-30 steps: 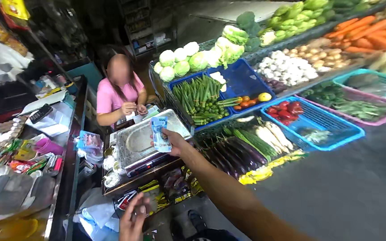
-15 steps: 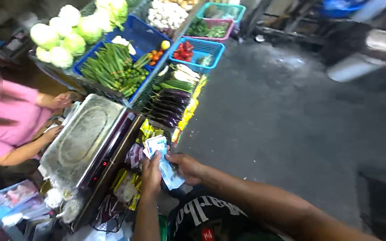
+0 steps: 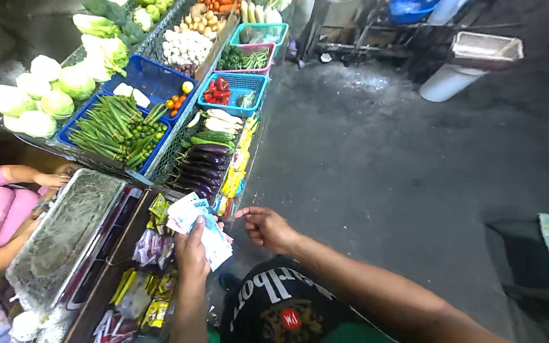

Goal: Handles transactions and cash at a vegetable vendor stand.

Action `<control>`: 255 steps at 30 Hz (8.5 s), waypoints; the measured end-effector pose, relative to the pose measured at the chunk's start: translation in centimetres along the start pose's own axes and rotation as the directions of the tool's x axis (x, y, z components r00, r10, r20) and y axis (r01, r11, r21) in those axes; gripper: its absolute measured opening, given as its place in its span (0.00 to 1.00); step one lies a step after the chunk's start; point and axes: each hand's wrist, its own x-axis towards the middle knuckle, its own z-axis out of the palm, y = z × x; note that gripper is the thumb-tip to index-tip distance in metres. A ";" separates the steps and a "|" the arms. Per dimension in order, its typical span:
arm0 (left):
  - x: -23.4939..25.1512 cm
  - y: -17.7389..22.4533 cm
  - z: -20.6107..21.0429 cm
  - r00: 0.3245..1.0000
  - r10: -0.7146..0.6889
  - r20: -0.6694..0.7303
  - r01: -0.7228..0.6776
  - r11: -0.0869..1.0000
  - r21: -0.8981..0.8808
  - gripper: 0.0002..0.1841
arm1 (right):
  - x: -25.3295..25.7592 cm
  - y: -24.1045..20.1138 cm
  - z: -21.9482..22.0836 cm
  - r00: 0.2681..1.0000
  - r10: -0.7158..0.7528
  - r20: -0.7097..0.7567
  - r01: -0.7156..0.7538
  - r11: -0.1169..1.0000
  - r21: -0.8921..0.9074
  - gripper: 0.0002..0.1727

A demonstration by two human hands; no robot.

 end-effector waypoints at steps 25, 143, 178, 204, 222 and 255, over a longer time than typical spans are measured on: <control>-3.0 -2.8 6.2 0.953 0.289 -0.090 -0.263 0.937 0.230 0.24 | -0.5 -4.8 -0.5 0.890 -0.429 0.157 0.454 0.797 -0.398 0.08; -10.1 1.4 -4.2 0.778 0.446 -0.444 -0.511 0.859 -0.034 0.15 | 0.5 -2.4 10.7 0.760 -0.315 0.569 0.468 0.872 -0.142 0.10; -10.1 0.1 -5.1 0.971 0.233 -0.050 -0.231 0.972 0.041 0.18 | 1.3 -0.3 11.8 0.761 -0.392 0.516 0.648 0.480 -0.591 0.12; -9.3 3.0 -13.9 0.754 0.393 -0.527 -0.468 0.884 -0.010 0.17 | 4.3 -3.1 9.7 0.843 0.221 0.489 -0.409 0.855 0.318 0.63; -4.5 2.4 -3.4 0.809 0.356 -0.468 -0.365 0.928 0.075 0.16 | 3.3 -8.3 5.4 0.809 0.026 0.588 -0.293 0.884 0.364 0.27; 14.7 -38.7 84.3 0.065 -0.625 0.778 0.516 0.688 0.510 0.17 | -18.2 -31.0 -71.1 0.413 -0.463 -0.784 0.202 0.886 -0.416 0.16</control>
